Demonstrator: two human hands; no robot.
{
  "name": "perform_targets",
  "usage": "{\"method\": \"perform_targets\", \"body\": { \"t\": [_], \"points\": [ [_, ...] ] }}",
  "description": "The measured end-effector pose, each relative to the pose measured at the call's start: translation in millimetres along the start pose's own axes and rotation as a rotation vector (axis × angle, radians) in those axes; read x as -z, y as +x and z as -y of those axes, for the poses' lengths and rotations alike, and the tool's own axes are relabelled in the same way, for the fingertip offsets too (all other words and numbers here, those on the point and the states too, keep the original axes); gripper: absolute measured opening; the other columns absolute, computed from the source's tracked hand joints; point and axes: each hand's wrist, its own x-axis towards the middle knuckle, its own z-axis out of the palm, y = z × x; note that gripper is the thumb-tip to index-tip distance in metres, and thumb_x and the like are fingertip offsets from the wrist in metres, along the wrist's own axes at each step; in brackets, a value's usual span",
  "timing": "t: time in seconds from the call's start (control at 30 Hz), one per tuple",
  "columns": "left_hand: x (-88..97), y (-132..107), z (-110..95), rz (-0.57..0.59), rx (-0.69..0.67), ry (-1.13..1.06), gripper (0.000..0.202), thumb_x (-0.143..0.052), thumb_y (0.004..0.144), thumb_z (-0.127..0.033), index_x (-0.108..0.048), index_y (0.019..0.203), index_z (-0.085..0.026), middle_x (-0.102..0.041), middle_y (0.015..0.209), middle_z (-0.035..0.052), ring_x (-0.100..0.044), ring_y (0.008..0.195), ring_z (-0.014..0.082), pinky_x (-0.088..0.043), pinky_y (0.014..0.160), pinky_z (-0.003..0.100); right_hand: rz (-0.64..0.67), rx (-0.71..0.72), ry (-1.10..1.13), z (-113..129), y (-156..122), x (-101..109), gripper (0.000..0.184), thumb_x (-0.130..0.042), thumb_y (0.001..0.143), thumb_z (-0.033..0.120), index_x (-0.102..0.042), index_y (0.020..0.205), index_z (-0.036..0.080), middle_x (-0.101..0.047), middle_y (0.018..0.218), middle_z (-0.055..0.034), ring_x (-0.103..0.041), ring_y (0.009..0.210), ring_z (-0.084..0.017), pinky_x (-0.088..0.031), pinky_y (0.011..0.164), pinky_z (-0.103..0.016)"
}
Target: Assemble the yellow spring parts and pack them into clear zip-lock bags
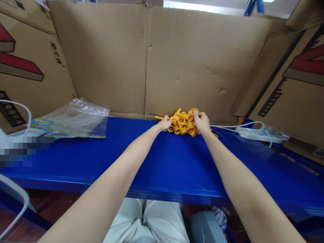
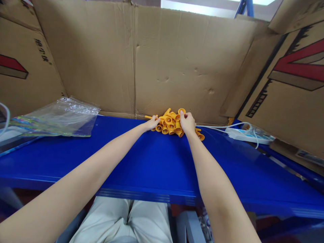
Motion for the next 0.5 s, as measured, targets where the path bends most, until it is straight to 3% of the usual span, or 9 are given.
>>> {"method": "perform_targets", "body": {
  "t": [0.13,0.23,0.3,0.4,0.5],
  "points": [
    [14.7,-4,7,0.008,-0.083,0.231,0.065,-0.032,0.088,-0.056,-0.021,0.139,-0.017,-0.053,0.128,0.0214,-0.055,0.112,0.0308,-0.038,0.095,0.042,-0.001,0.047,-0.029,-2,-1,-3,0.043,-0.040,0.081,0.060,-0.053,0.086,0.019,-0.064,0.095,-0.0126,-0.058,0.092,-0.027,-0.042,0.084,-0.043],
    [40.4,-10,11,-0.017,-0.093,0.380,0.067,-0.029,0.088,-0.058,-0.023,0.139,-0.015,-0.050,0.131,0.0223,-0.048,0.120,0.0334,-0.035,0.096,0.044,-0.003,0.089,-0.043,-4,-2,-6,0.047,-0.040,0.081,0.059,-0.050,0.098,0.017,-0.061,0.103,-0.0159,-0.057,0.098,-0.029,-0.042,0.086,-0.044],
    [64.2,-15,16,-0.053,-0.065,0.459,0.062,-0.034,0.087,-0.054,-0.032,0.135,-0.015,-0.050,0.130,0.0225,-0.047,0.121,0.0341,-0.034,0.096,0.045,-0.006,0.122,-0.044,-5,-3,-7,0.050,-0.040,0.081,0.058,-0.046,0.108,0.016,-0.057,0.112,-0.0182,-0.055,0.104,-0.030,-0.042,0.088,-0.044],
    [107.0,-24,32,-0.168,0.098,0.698,0.049,-0.045,0.084,-0.044,-0.049,0.124,-0.015,-0.053,0.127,0.0225,-0.048,0.119,0.0368,-0.033,0.096,0.050,-0.020,0.169,-0.069,-2,-7,-7,0.054,-0.039,0.082,0.054,-0.039,0.119,0.014,-0.049,0.124,-0.0210,-0.049,0.114,-0.032,-0.038,0.093,-0.048],
    [150.4,-36,60,-0.298,0.360,0.886,0.061,-0.061,0.072,-0.039,-0.049,0.125,-0.011,-0.049,0.130,0.0264,-0.041,0.122,0.0419,-0.031,0.096,0.056,-0.009,0.177,-0.136,2,-12,-5,0.053,-0.038,0.084,0.050,-0.038,0.121,0.013,-0.047,0.126,-0.0217,-0.045,0.117,-0.034,-0.034,0.094,-0.053]
  ]
}}
